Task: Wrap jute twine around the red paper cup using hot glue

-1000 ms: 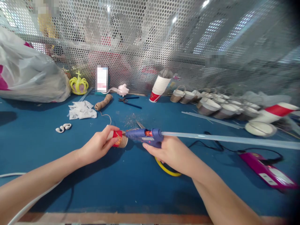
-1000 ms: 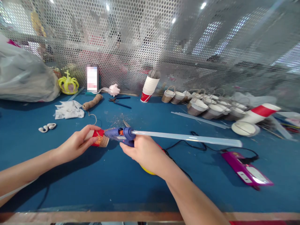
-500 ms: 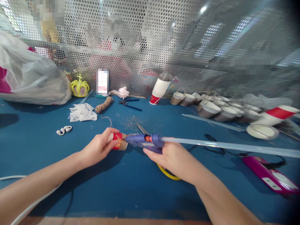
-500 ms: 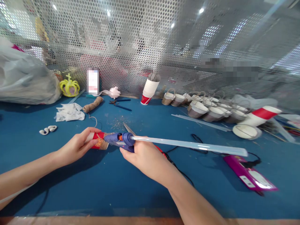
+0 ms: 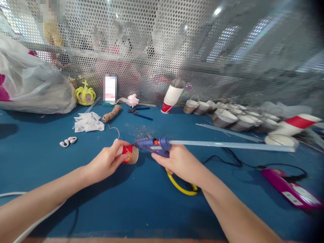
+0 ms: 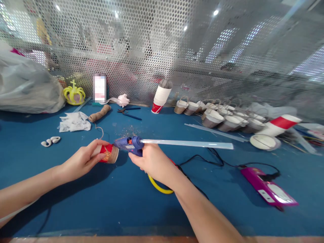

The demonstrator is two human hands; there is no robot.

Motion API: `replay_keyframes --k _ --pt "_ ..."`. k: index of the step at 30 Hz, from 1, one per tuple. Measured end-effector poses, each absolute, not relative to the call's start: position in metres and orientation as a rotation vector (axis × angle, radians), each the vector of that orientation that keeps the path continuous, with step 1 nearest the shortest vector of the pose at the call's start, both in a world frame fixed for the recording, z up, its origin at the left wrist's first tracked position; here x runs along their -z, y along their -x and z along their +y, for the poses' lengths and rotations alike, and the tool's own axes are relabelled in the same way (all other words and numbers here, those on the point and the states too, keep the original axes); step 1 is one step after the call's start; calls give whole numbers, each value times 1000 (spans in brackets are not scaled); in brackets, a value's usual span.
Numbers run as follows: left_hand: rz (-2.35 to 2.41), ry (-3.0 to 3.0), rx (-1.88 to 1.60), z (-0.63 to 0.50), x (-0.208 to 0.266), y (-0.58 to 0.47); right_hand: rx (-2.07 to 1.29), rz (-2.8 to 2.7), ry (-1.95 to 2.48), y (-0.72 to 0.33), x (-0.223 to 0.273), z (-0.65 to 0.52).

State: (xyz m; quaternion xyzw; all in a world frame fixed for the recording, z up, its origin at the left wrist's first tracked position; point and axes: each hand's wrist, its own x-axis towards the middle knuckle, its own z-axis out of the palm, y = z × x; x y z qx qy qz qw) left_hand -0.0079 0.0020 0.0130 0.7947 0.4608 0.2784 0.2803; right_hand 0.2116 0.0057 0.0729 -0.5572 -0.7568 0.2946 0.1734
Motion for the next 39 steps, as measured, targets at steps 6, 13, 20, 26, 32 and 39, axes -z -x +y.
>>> replay_keyframes --k 6,13,20,26,32,39 --pt "1255 -2096 -766 3 -11 9 -806 -2173 1604 -216 -74 -2" --pt "1280 -2044 -773 5 -10 9 -708 -2310 1554 -226 -64 -9" --pt "1258 -2061 -792 3 -11 9 -652 -2307 1540 -225 -65 -7" --pt "1268 -2099 -764 3 -10 10 -768 -2204 1604 -218 -70 -3" --pt "1275 -2136 -769 2 -11 8 -843 -2143 1569 -212 -74 3" --pt "1264 -2150 -749 2 -12 9 -871 -2131 1579 -209 -76 6"
